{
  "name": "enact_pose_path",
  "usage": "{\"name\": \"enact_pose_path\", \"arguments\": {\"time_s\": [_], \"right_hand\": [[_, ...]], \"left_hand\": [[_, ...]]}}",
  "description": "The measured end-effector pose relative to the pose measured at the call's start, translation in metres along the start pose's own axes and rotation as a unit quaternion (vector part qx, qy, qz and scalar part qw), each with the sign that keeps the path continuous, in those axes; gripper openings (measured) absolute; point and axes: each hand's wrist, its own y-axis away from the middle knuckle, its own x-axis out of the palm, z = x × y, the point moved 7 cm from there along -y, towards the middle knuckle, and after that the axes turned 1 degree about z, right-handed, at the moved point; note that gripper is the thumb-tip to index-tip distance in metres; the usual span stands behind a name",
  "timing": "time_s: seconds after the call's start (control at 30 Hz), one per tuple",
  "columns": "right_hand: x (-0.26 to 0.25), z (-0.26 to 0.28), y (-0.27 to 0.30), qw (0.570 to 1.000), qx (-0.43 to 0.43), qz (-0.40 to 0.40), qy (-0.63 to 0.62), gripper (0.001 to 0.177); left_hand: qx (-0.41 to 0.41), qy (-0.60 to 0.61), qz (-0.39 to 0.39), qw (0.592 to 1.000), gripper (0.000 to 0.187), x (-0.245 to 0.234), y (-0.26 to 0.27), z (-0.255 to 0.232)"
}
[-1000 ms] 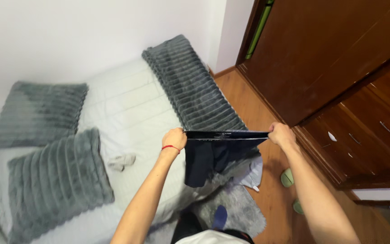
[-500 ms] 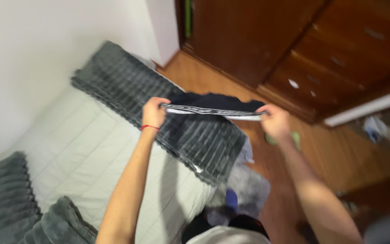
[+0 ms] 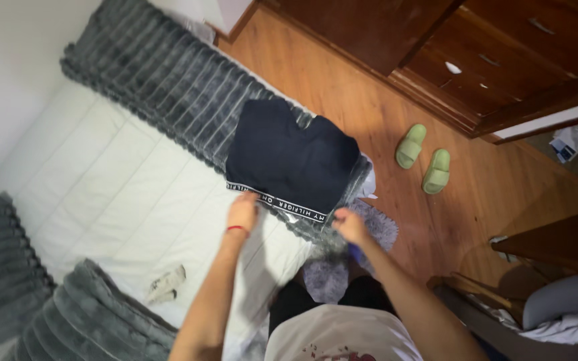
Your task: The person picks up a pair of pants from a chair and folds them on a bed before placing them in a closet drawer.
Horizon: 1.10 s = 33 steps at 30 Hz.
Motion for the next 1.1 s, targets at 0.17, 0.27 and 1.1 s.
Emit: {"name": "enact_pose_path", "arguments": {"time_s": [0.17,0.27,1.1], "right_hand": [[-0.052,-0.031,-0.058,0.995,0.037,-0.025,-0.084,0.033],[-0.053,-0.064,-0.09,0.962,0.133,0.024,-0.239,0.037],[-0.125,-0.106,-0.205,0.857,0.199,0.014,-0.475,0.018]], "left_hand": [[-0.006,0.061,0.044,0.997,0.02,0.065,0.01,-0.099],[-0.046,0.056,0.041,0.997,0.024,0.086,0.016,-0.145],[-0.214,0.06,-0.165,0.961,0.022,0.158,0.048,-0.181]]}}
